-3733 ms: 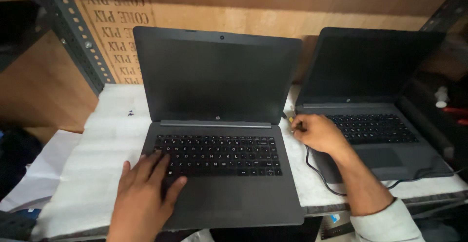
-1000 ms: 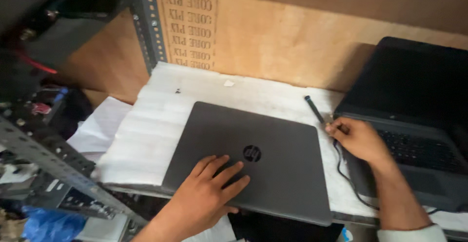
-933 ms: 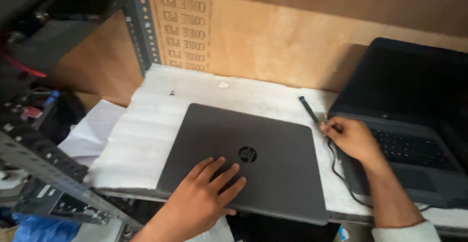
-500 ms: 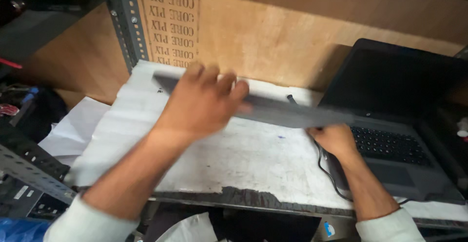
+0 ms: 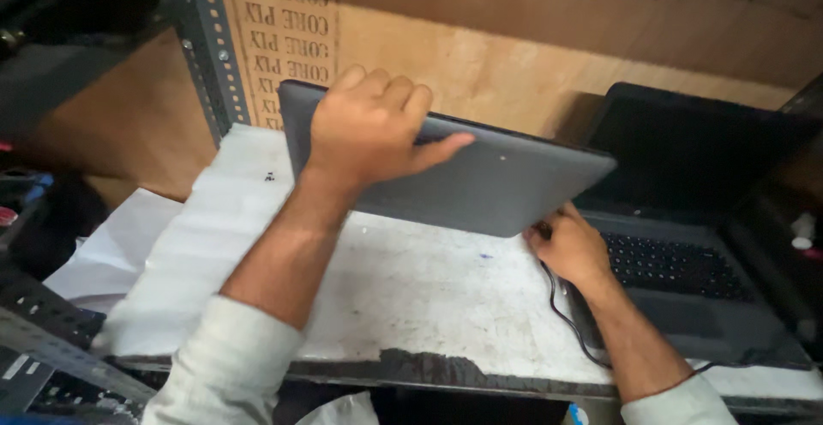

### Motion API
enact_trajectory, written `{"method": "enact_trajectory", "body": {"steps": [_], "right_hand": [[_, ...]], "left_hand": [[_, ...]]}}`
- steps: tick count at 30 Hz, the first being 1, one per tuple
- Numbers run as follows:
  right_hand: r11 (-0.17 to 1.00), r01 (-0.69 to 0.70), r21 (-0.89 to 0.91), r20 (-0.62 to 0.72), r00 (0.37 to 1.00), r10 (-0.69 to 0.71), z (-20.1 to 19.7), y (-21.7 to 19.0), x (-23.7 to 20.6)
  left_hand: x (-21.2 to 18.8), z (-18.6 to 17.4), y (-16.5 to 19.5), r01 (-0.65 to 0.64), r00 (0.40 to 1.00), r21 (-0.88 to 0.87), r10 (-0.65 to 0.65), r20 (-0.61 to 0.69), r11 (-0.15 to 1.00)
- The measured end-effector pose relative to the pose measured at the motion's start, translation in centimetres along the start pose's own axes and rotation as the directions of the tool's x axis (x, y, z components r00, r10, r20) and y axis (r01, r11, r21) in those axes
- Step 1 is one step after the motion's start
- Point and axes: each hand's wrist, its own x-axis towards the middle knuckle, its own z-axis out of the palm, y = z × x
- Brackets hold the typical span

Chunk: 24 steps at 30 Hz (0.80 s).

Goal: The person opens a laptop, types on its keyboard, then closes it and flips it over. They use a screwdriver to unscrew the back panel of the laptop, working around its edges, and set the screwdriver down on the bench.

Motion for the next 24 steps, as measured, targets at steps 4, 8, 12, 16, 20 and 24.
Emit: {"method": "enact_trajectory", "body": {"steps": [4, 8, 12, 16, 20, 24], "right_hand": [[0.983, 0.098, 0.155, -0.114, 0.990, -0.080, 1.2, 1.4, 0.5], [0.942, 0.110, 0.318, -0.098, 0.992, -0.082, 1.5, 2.6, 1.4], [0.624, -0.077, 0.778, -0.081, 0.972, 0.220, 1.6, 3.6, 1.4], [0.288, 0.010, 0.957, -0.066, 0.980, 0.185, 0.6, 4.5, 0.9], [-0.012, 0.187, 0.982, -0.186, 0.981, 0.055, -2.2, 3.9, 0.2], [-0.148, 0.199, 0.969, -0.201, 0.980, 0.005, -4.5, 2.7, -0.8]], "left_hand": [[1.1, -3.0, 1.5, -0.007, 1.000, 0.030, 0.006, 0.028, 1.000], [1.7, -4.1, 0.8, 0.140, 0.979, 0.012, -0.140, 0.146, 0.990], [0.7, -3.5, 0.3, 0.296, 0.913, 0.041, -0.295, 0.281, 0.954], [-1.2, -1.4, 0.8, 0.322, 0.881, 0.091, -0.333, 0.335, 0.942], [-2.6, 1.7, 0.0, 0.383, 0.789, 0.100, -0.382, 0.481, 0.918], [-4.5, 3.8, -0.7, 0.371, 0.744, 0.015, -0.307, 0.594, 0.928]]}}
